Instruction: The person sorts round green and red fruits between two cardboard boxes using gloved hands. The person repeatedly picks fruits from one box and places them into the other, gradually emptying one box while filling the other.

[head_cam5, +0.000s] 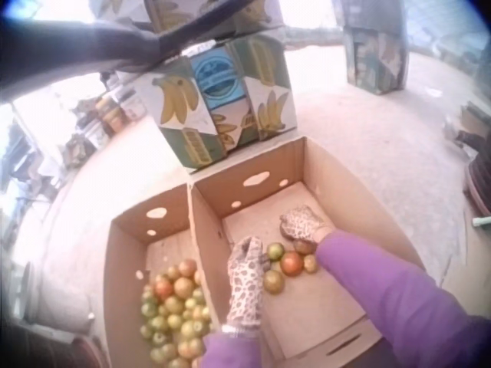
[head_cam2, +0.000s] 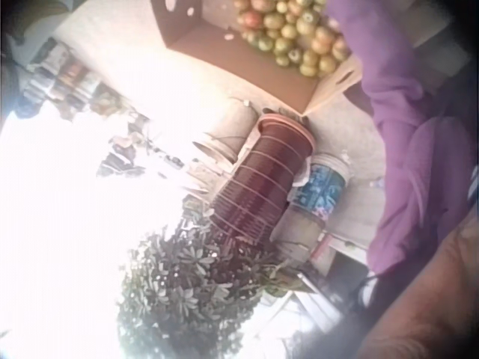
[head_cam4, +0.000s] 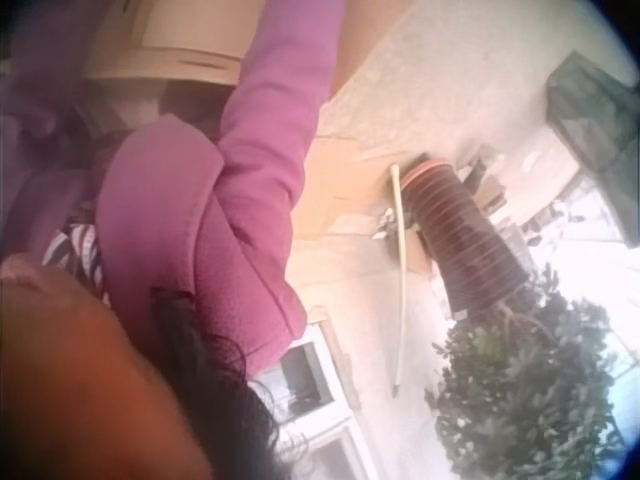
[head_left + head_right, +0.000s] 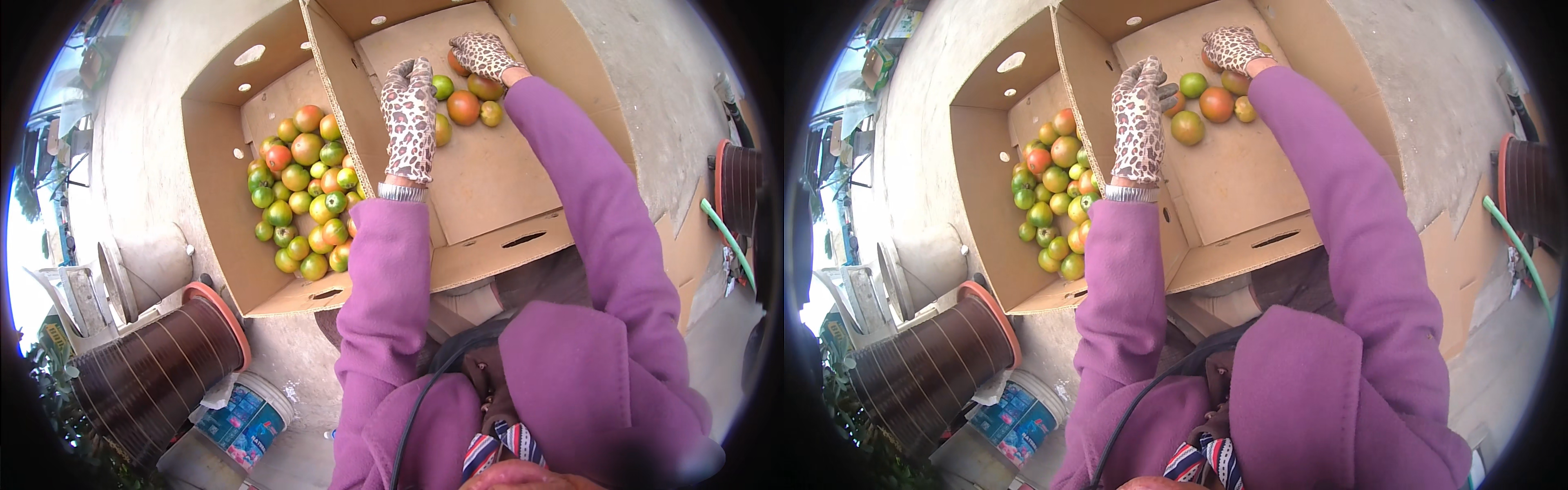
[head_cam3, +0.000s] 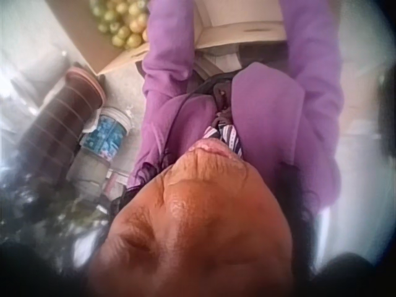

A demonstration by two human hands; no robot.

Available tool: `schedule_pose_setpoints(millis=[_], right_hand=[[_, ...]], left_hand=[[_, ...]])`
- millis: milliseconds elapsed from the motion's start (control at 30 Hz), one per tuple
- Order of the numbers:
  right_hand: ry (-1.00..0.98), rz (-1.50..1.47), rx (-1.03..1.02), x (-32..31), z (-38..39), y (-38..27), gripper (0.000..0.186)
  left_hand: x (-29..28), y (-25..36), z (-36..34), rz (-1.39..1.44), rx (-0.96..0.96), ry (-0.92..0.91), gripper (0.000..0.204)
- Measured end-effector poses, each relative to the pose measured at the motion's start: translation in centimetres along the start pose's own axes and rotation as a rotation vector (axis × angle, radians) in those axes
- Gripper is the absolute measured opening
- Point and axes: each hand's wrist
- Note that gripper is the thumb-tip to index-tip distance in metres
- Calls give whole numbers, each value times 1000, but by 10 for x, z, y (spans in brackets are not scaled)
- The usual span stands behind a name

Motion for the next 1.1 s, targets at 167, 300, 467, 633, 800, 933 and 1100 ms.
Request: schedule_pose_setpoints(millis=[167,300,467,633,800,933,1100], right_hand=[[-42,-158,-76,6,3,-8,37],[253,-106,-64,16,15,15,42],[398,-278,-223,-66,71,-66,39],[573,-315,-328,-85,149,-170,34],[630,-154,-295,-78,136,-133,28],[436,-87,-306,-57,129,-109,27],[306,-74,-270,-49,125,-116,28]], left_hand=[[1,-8,-8,-3,18,35,32],[8,-9,-13,-90,36,-33,38],[1,-13,-12,-107,70,61,33],[-5,-4,-5,-4,79,97,37],[1,-16,-30,133,238,163,35],[-3,4,-13,173,278,107,40],[-66,11,-14,292,511,360,37]])
Point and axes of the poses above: each hand's wrist, its own z-axis away from the middle knuckle, its own x-axis out of the palm, y = z × x, and after that the axes turned 11 degrees about -x, right-handed
